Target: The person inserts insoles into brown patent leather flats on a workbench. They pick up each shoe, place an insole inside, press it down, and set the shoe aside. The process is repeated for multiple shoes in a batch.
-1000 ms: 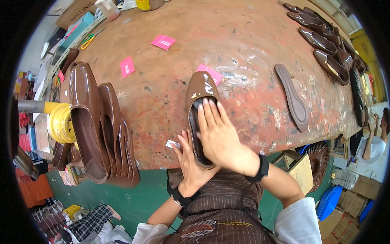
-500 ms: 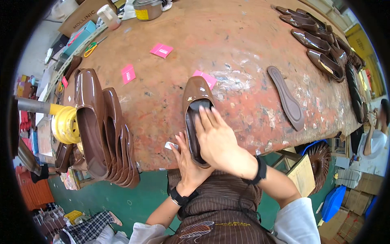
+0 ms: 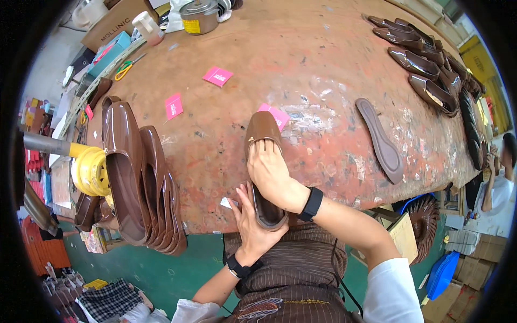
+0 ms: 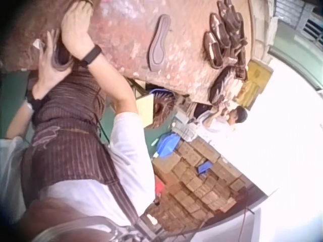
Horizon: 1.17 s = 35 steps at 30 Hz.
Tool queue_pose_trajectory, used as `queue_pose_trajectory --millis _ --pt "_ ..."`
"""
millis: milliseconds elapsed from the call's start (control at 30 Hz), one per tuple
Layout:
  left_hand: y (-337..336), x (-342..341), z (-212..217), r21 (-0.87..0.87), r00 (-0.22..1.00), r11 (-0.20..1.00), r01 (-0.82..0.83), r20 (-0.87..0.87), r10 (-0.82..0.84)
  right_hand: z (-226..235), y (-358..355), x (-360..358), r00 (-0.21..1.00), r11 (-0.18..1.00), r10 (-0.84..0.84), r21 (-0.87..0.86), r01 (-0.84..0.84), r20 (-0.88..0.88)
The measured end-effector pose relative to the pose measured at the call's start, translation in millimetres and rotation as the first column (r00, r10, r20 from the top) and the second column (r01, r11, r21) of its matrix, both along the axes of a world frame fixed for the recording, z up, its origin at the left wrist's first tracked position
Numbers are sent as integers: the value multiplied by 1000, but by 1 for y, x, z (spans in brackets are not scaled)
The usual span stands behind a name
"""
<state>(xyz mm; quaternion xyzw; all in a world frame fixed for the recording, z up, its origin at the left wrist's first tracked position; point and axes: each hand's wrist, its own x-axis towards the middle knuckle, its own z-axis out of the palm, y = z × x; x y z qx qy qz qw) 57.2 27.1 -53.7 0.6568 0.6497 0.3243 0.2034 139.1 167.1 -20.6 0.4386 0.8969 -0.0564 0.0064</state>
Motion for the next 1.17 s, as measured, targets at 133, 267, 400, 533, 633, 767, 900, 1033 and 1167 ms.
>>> queue_pose_trajectory --millis 133,267,400,533,633,767,900,1033,1167 --pt "-1 -2 1 17 1000 1000 9 -1 -9 -8 -25 -1 995 952 18 306 14 -102" --pt "6 1 0 28 1000 1000 2 -8 -2 -6 13 -3 998 999 -33 7 32 63" --pt "7 -1 -1 46 1000 999 5 -14 -4 -18 12 0 999 997 -40 70 39 17" --pt "6 -2 1 23 1000 1000 1 22 -2 -21 27 -5 997 991 11 -135 -1 71" --pt "6 -4 2 49 997 999 11 75 -15 -31 33 5 987 988 142 -64 -137 71" --pt "5 -2 2 89 998 996 3 66 -9 -27 29 11 994 994 108 16 -108 25" --pt "-1 -2 0 131 985 991 -31 170 8 7 1 11 942 935 304 234 -267 -139" --pt "-10 -18 31 69 958 996 50 279 -68 49 -24 49 855 952 293 43 -305 -429" --pt "-40 -63 59 463 972 883 -80 -161 173 58 -46 84 703 886 -462 -312 342 -541"
